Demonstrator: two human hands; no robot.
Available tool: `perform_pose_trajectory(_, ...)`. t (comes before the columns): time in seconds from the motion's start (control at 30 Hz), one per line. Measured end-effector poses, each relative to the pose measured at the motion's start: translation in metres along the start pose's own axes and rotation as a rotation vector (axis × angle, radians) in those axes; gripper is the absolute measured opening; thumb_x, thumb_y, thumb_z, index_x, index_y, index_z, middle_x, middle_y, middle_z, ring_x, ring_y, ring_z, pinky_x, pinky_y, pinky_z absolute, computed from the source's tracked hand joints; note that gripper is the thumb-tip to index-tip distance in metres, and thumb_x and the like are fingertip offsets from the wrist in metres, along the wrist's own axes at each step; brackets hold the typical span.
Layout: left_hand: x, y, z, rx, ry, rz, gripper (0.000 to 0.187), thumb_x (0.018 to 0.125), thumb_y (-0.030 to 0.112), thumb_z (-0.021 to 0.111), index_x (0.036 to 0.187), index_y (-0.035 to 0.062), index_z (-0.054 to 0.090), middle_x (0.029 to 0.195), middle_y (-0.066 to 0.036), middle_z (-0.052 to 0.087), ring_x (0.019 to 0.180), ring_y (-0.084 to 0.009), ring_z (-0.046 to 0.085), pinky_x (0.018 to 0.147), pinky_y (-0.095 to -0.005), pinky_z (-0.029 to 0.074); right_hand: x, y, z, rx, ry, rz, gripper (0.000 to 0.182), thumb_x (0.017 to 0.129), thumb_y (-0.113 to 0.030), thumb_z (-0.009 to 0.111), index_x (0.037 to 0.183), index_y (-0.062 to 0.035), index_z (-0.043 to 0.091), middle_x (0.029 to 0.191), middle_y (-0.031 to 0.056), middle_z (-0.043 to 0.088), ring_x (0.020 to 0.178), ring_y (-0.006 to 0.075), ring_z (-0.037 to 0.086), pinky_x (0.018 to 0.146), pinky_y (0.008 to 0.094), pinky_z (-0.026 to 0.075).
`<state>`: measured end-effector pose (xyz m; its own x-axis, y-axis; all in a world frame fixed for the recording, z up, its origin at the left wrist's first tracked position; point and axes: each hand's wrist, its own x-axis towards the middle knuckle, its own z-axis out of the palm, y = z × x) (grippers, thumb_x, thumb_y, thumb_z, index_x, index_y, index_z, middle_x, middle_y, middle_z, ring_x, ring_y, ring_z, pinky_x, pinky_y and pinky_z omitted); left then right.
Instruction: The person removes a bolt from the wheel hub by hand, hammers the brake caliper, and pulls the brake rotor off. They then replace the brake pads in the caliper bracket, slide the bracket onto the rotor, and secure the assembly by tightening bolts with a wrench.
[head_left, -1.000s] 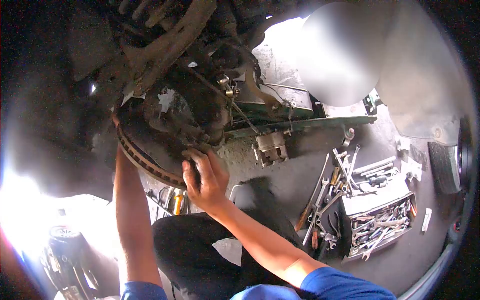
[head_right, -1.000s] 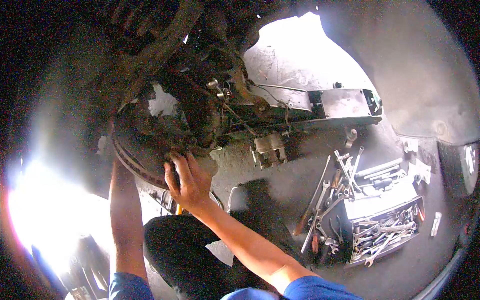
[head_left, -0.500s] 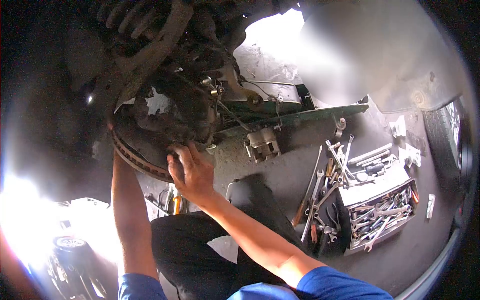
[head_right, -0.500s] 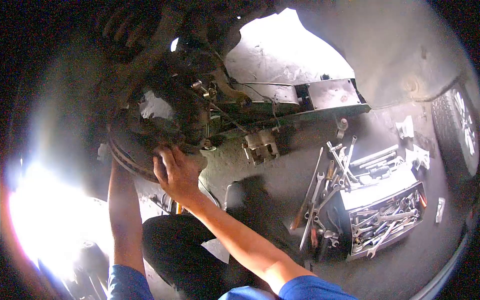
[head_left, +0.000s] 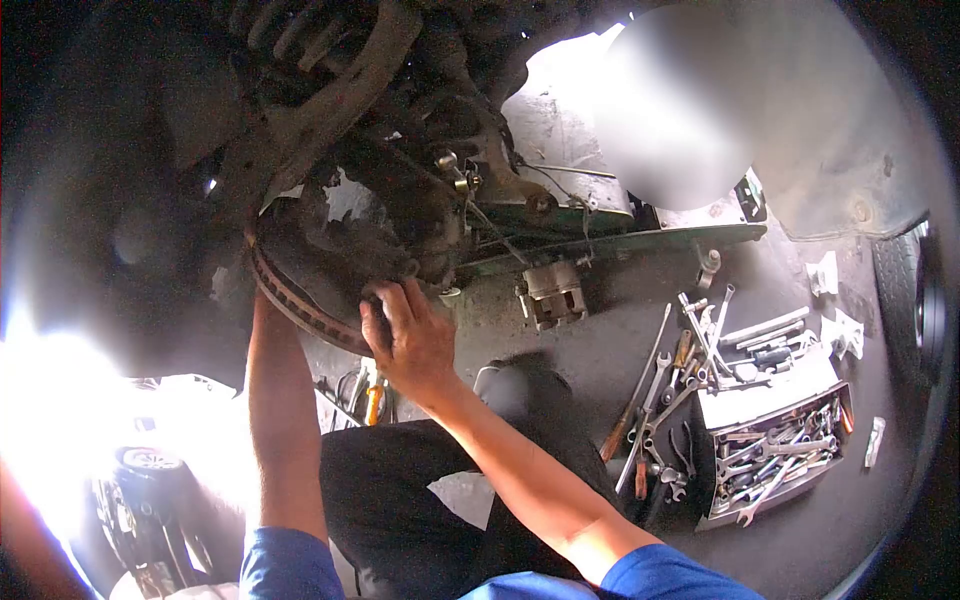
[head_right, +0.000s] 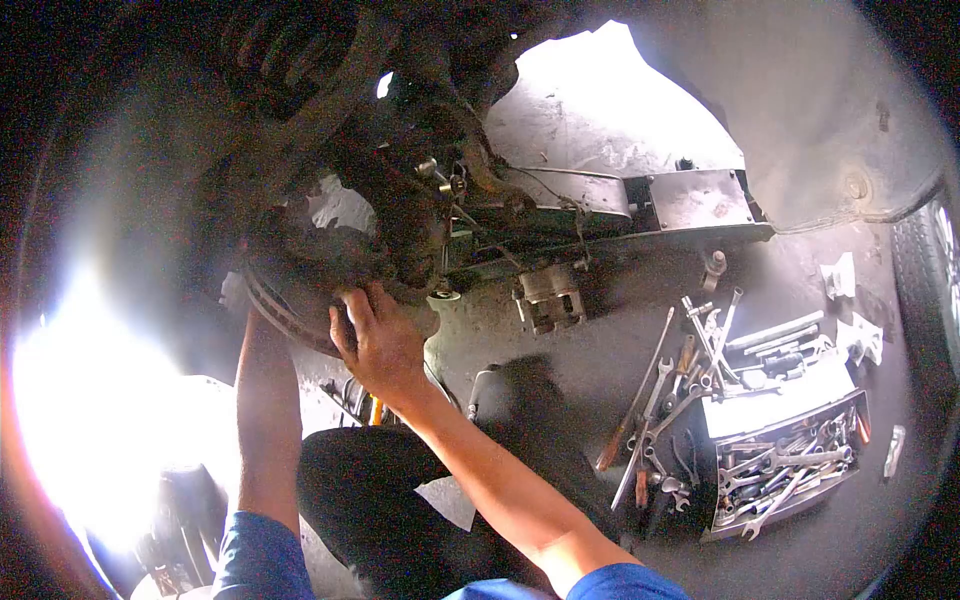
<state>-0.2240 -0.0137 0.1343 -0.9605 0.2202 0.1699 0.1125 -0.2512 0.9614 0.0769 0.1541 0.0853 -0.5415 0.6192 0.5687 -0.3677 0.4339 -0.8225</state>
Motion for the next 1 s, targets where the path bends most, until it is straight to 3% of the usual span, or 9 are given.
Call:
perform_pose_trajectory(0.6,0.004,-0.001,-0.002,-0.007,-0.009,-0.007,0.048,0.092,0.041,0.054,0.118,0.0014,0.061,0.118,-0.014,0.063,0.102,-0.0279,0.062,0.087,-0.0412,0.051,0.003,-0.001,0.000,0.045,0.007,-0.037,0.019,0.090,-0.016,0.062,0.104,-0.0056,0.054,0.095,0.0167,0.060,0.078,0.0380,0.063,0.063,0.0456,0.049)
perform_pose_trajectory(1.0,0.002,-0.007,-0.011,-0.047,-0.030,0.029,0.048,0.091,0.042,0.055,0.118,0.0017,0.061,0.117,-0.014,0.063,0.102,-0.0278,0.062,0.086,-0.0414,0.052,0.013,-0.002,-0.014,0.032,-0.082,0.113,0.015,0.095,-0.017,0.053,0.100,-0.0032,0.050,0.094,0.0209,0.058,0.082,0.0452,0.060,0.067,0.0515,0.047)
